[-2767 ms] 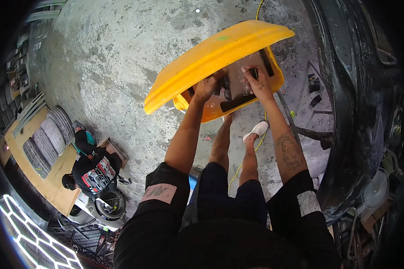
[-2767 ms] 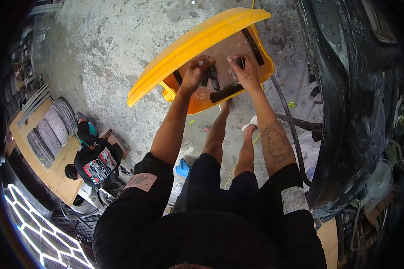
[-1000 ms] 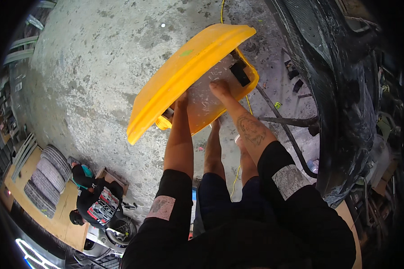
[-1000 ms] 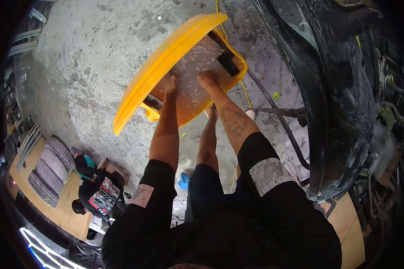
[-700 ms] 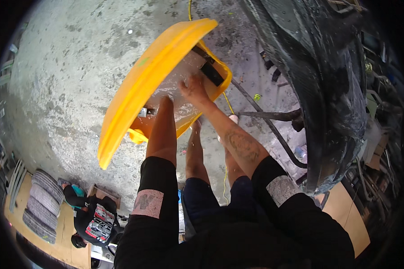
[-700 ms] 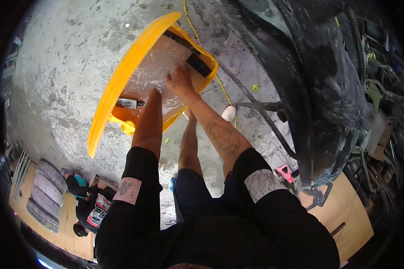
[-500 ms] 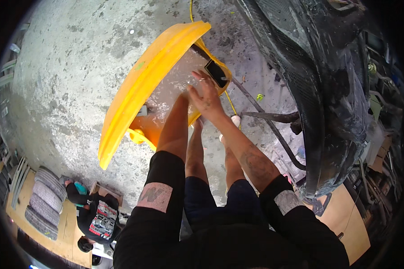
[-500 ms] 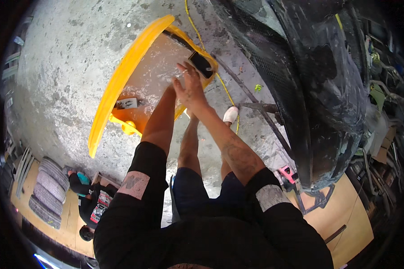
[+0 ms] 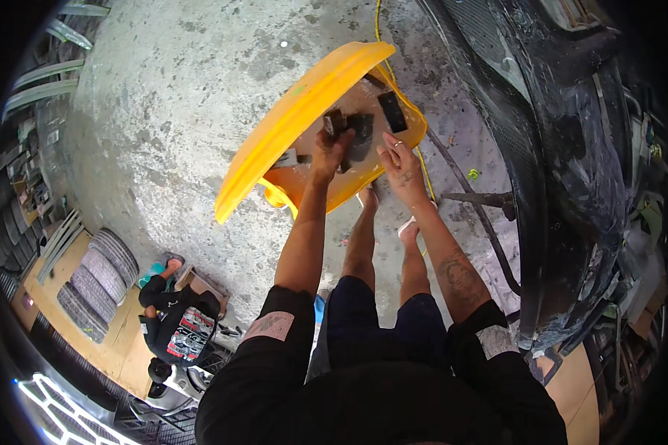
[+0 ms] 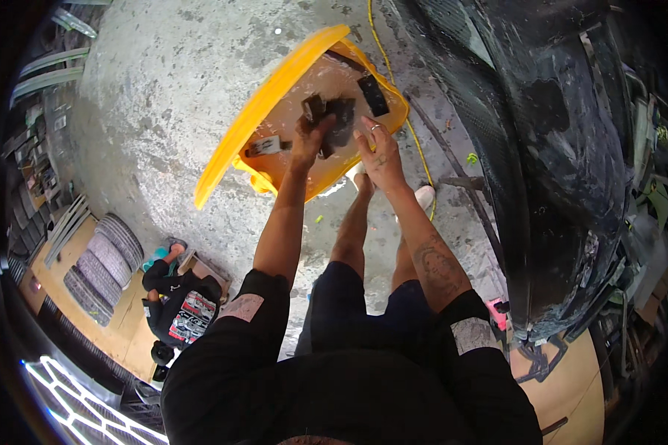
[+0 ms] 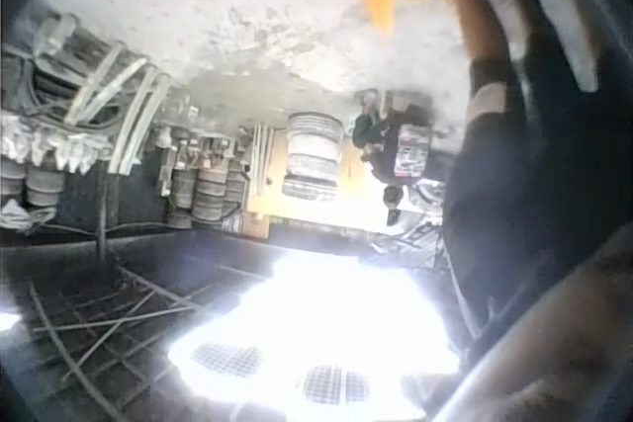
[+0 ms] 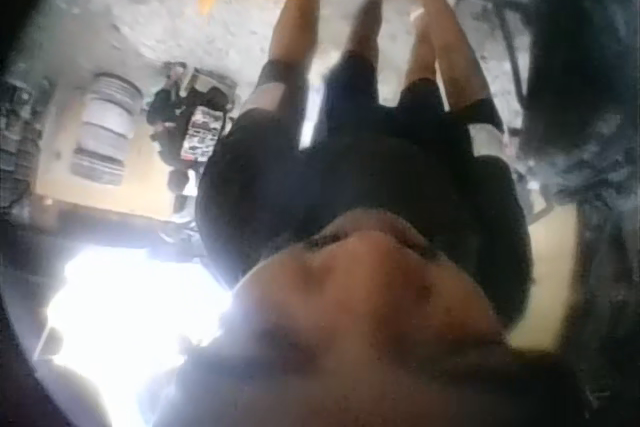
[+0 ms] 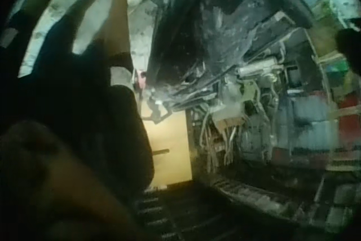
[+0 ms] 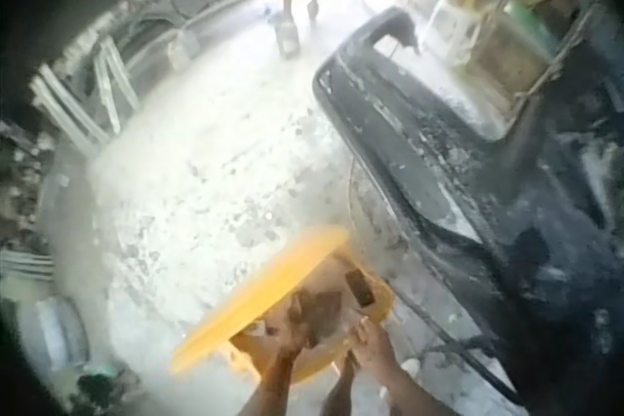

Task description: The person carries a yellow bucket, walks through a garage, and then uses a sanding block to sand a large black car bumper. The person repeatedly dips the sanding block into water and continues sanding the bumper surface.

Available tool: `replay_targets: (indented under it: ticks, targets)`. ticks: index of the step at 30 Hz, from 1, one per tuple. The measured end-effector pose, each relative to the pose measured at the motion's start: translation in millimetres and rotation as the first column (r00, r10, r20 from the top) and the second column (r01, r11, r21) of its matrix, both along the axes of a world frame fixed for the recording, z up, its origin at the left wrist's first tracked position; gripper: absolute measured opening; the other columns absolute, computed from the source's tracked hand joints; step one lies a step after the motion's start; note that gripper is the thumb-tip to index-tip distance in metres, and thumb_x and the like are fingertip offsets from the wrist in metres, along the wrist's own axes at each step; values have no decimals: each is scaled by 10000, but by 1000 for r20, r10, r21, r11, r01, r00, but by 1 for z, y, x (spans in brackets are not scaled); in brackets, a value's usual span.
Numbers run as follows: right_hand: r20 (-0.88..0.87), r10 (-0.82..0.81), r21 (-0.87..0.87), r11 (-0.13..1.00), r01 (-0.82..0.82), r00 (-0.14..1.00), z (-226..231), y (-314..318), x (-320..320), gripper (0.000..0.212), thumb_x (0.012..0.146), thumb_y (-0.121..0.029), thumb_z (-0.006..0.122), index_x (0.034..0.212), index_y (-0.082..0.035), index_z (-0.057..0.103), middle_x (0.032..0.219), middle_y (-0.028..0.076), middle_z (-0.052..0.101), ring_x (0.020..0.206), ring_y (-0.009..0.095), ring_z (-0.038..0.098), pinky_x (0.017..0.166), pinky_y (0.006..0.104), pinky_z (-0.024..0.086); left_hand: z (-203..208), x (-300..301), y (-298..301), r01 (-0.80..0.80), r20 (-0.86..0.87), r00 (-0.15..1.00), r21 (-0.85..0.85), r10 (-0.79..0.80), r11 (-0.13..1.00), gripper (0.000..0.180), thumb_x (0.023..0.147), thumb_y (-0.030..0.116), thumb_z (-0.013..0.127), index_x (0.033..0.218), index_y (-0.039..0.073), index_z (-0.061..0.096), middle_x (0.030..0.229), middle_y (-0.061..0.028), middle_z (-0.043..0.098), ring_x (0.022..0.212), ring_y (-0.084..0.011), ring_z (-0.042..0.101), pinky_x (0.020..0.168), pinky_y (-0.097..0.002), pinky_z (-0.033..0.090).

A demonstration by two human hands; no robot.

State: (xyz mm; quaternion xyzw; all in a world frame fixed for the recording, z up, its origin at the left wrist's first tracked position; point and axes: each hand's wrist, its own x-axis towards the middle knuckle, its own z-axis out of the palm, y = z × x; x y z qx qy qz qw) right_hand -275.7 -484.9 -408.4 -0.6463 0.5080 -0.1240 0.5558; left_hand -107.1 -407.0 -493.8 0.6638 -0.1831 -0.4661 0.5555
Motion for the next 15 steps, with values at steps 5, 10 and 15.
replay_targets:
  ticks: [5, 10, 15]
  targets:
    - [134, -214, 539, 835, 111, 968, -4, -5, 16, 544, 1023, -377, 676, 1397, 3, 569, 1349, 140, 623, 1178, 230, 648, 972, 345, 548, 99, 15, -1, -84, -366, 923, 112, 120, 990, 235, 932, 90, 741, 1138, -12, 692, 984, -80, 752, 882, -142, 720, 804, -287, 581]
    - [197, -220, 626, 778, 50, 956, 5, 1, 35, 383, 1042, -331, 644, 1246, -9, 679, 1084, 72, 719, 970, 152, 679, 892, 276, 533, 104, 17, 18, -111, -108, 985, 223, 138, 968, 234, 940, 110, 747, 1130, -13, 685, 1012, -89, 752, 854, -135, 706, 814, -290, 572]
    - [103, -27, 391, 920, -16, 994, -8, 4, 33, 362, 1052, -297, 630, 1233, 11, 687, 1095, 110, 738, 990, 162, 685, 906, 282, 529, 96, 12, 26, -171, -78, 979, 200, 190, 965, 241, 937, 117, 758, 1111, -32, 682, 999, -92, 762, 857, -145, 709, 797, -293, 568]
